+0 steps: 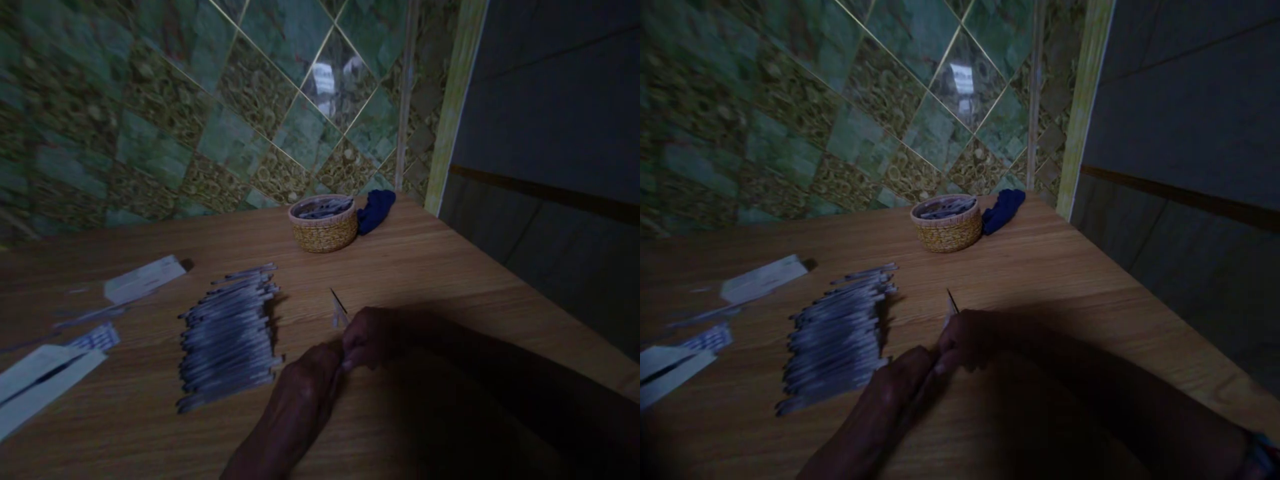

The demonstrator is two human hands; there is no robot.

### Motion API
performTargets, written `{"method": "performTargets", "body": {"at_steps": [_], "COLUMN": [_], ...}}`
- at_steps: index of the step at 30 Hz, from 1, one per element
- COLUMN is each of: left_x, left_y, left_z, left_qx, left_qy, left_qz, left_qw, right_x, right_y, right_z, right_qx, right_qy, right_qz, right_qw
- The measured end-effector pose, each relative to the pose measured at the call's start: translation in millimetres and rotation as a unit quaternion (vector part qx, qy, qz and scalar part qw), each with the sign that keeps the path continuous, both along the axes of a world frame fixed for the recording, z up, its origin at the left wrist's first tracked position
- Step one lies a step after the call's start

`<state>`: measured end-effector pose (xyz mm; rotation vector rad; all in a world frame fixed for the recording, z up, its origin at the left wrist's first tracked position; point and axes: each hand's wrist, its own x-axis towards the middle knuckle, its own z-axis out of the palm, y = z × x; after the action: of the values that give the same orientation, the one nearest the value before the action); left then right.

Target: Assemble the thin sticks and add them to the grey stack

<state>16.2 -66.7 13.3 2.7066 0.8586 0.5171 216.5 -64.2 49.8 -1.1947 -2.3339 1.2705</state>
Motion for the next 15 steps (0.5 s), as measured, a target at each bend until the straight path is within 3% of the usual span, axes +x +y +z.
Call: {"method": "performTargets", "body": {"at_steps": [2, 6, 15], "left_x": [1.8, 7.4, 15.8], "left_y": [-2.1, -4.3, 6.2], "left_z": [8.6, 20.8, 3.7], "left_qx": [-0.016, -0.047, -0.068], "left_qy": [0.020, 0.041, 0.047], "left_qz": [-0.014, -0.039, -0.051], "left_qw": [1.000, 0.997, 0.995], "right_x": [5.2, 13.7, 25.4], "right_y": [-1.0, -0.3, 4.2], "right_z": [-1.8, -9.2, -10.1], "right_qx": [-0.055, -0.072, -0.019], "right_qy": [0.012, 0.032, 0.007], "right_qz": [-0.002, -0.014, 0.040], "right_qw": [0.998, 0.997, 0.999]}}
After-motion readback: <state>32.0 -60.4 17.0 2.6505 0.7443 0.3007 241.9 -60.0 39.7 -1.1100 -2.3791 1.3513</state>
